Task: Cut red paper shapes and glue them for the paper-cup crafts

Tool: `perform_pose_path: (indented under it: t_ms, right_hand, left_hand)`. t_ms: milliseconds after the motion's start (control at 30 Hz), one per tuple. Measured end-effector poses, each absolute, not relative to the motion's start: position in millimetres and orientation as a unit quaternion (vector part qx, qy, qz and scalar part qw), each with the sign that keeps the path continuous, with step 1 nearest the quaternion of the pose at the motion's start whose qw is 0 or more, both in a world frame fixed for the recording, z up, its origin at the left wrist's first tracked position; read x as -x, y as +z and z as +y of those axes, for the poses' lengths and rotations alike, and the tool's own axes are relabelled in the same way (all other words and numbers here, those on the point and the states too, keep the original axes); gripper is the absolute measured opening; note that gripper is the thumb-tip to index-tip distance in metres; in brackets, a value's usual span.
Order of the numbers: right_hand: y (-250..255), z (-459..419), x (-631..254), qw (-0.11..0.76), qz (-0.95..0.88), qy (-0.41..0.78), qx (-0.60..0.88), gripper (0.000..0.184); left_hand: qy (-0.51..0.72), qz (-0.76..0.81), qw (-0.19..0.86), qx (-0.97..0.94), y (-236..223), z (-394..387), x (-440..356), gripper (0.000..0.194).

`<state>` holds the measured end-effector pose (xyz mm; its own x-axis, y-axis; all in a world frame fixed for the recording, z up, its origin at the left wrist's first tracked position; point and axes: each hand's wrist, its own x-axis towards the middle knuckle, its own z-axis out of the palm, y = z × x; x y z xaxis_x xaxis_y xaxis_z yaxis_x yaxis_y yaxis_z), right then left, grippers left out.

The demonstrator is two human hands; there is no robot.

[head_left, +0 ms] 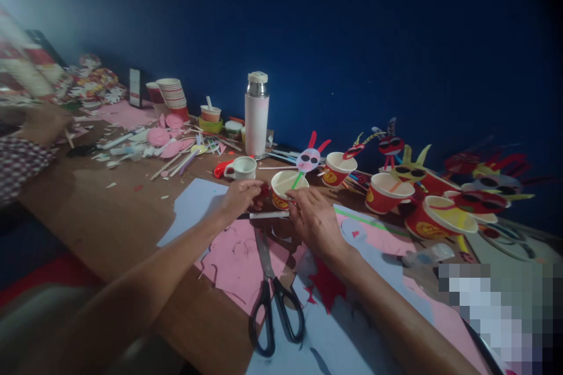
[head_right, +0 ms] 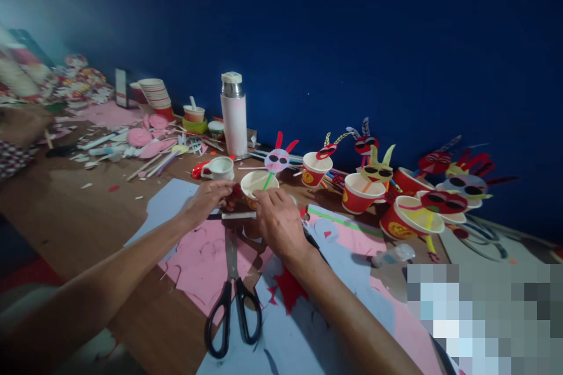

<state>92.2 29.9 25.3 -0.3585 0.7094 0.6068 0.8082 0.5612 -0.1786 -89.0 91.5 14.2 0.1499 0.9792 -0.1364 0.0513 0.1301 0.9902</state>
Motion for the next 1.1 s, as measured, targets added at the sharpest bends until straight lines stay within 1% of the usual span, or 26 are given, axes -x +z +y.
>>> perform_pose_path:
  t_ms: [267,500,700,967,1100]
  right_hand:
    - [23.3,31.4,-92.4,0.323,-0.819,-0.085,0.467,0.017]
    - [21.9,31.9,-91.7,0.320,-0.820,-0.089,0.467,0.018]
    - [20.0,32.3,-91.3,0.319,-0.824,-0.086,0.461,0.019]
    - [17.4,33.5,-90.5,0.319,-0.826,-0.091,0.455,0.018]
    - [16.9,34.1,-89.6,0.317,-0.826,-0.095,0.455,0.017]
  left_hand:
    - [0.397,0.518,0.547,-0.524,12.7,93.2,89.9,0.023]
    - [0.397,0.511,0.507,-0.569,15.3,89.5,87.8,0.018]
    - [0.394,0.507,0.436,-0.630,12.9,88.3,89.4,0.021]
    - [0.391,0.473,0.303,-0.729,12.6,87.6,94.4,0.022]
    - [0.391,0.461,0.256,-0.754,14.9,87.1,94.3,0.025]
